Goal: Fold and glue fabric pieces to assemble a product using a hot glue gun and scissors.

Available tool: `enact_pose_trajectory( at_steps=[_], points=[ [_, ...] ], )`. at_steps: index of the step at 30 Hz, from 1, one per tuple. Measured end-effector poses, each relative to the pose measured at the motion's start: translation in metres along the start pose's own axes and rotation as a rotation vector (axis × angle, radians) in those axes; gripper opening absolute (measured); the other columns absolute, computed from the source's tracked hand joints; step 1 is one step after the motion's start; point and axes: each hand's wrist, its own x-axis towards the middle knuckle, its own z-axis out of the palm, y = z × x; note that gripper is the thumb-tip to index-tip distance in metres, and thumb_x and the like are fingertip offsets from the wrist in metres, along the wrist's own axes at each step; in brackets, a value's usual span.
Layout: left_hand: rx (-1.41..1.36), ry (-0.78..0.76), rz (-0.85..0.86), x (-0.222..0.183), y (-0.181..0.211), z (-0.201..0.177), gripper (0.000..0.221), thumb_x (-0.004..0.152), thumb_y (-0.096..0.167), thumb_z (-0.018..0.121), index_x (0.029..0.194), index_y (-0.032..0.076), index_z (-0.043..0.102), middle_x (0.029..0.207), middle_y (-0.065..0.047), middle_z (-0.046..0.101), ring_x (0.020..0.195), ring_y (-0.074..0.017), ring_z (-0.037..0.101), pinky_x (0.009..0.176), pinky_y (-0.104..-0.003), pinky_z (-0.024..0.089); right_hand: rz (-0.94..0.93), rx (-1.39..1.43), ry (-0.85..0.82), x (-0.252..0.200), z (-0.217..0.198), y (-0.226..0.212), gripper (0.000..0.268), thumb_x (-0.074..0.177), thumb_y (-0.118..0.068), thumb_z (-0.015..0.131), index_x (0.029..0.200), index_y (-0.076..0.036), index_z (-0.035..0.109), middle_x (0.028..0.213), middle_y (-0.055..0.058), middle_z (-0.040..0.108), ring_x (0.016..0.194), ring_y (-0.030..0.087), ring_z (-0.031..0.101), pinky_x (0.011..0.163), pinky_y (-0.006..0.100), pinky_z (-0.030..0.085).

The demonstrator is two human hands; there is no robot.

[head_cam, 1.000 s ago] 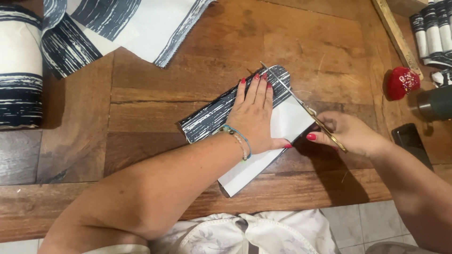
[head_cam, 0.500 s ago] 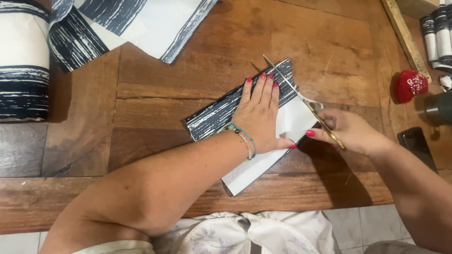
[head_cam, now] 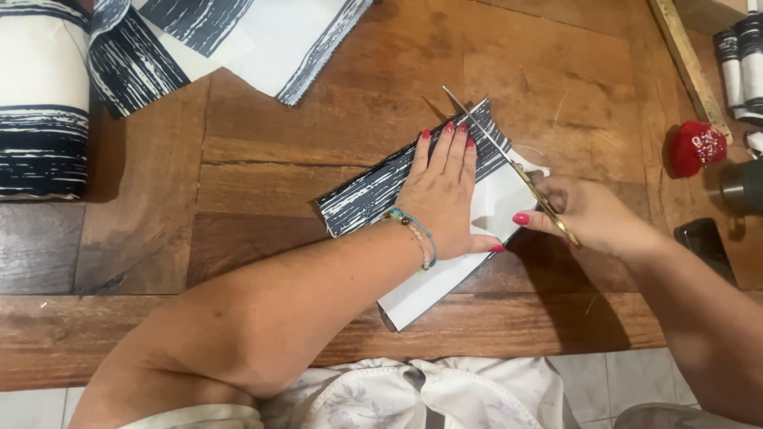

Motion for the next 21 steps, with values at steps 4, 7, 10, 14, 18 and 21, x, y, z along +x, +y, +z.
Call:
enact_pose_trajectory(
  at_steps=[4, 7, 10, 14, 18, 21],
  points=[
    [0.013, 0.019, -0.003, -0.001, -0.001, -0.001, 0.152, 0.059, 0.112, 0.046, 0.158, -0.002, 0.024, 0.168, -0.025, 0.016, 0.157, -0.0390, 0.007, 0.126, -0.059, -0.002, -0.043, 0.118, 0.038, -0.001, 0.006, 0.009, 0.040, 0.077, -0.018, 0.086, 0.112, -0.003, 0.077, 0.105, 0.005, 0.083, 0.093, 0.011, 0.071, 0.085, 0.023, 0.049],
    [-0.005, 0.002, -0.002, 0.000, 0.000, 0.001, 0.152, 0.060, 0.111, 0.047, 0.158, -0.002, 0.022, 0.168, -0.026, 0.013, 0.157, -0.0395, 0.005, 0.126, -0.059, -0.004, 0.003, -0.001, 0.017, 0.000, 0.000, 0.007, 0.040, 0.078, -0.027, 0.087, 0.110, -0.006, 0.076, 0.072, 0.009, 0.076, 0.042, 0.020, 0.053, 0.049, 0.030, 0.042],
    [0.008, 0.032, -0.006, -0.001, 0.000, 0.002, 0.152, 0.059, 0.111, 0.049, 0.158, -0.002, 0.024, 0.168, -0.026, 0.016, 0.157, -0.0396, 0.007, 0.126, -0.059, -0.004, 0.107, -0.353, 0.008, -0.003, -0.007, -0.021, 0.067, 0.070, -0.059, 0.075, 0.126, -0.021, 0.071, 0.091, 0.001, 0.081, 0.080, 0.018, 0.071, 0.083, 0.029, 0.047],
    [-0.011, -0.007, -0.006, -0.001, 0.000, -0.001, 0.153, 0.061, 0.110, 0.049, 0.159, -0.003, 0.018, 0.168, -0.026, 0.010, 0.157, -0.0402, 0.002, 0.126, -0.058, -0.005, 0.056, -0.384, 0.031, 0.005, -0.005, -0.011, 0.061, 0.071, -0.060, 0.079, 0.115, -0.018, 0.072, 0.073, 0.003, 0.069, 0.067, 0.019, 0.059, 0.070, 0.031, 0.043],
    [0.008, -0.029, -0.003, 0.000, 0.000, -0.001, 0.152, 0.060, 0.111, 0.047, 0.159, -0.002, 0.019, 0.168, -0.026, 0.010, 0.157, -0.0403, 0.002, 0.126, -0.059, -0.005, -0.009, -0.107, 0.033, 0.003, -0.003, -0.003, 0.039, 0.076, -0.036, 0.087, 0.105, -0.011, 0.079, 0.061, 0.006, 0.070, 0.045, 0.017, 0.053, 0.055, 0.028, 0.041],
    [0.004, -0.023, -0.002, 0.000, -0.001, 0.000, 0.151, 0.061, 0.110, 0.048, 0.159, -0.002, 0.021, 0.168, -0.026, 0.012, 0.157, -0.0404, 0.004, 0.126, -0.059, -0.005, 0.009, -0.145, 0.018, 0.006, -0.004, -0.008, 0.043, 0.075, -0.041, 0.085, 0.108, -0.013, 0.078, 0.066, 0.005, 0.072, 0.051, 0.016, 0.055, 0.060, 0.028, 0.041]
  ],
)
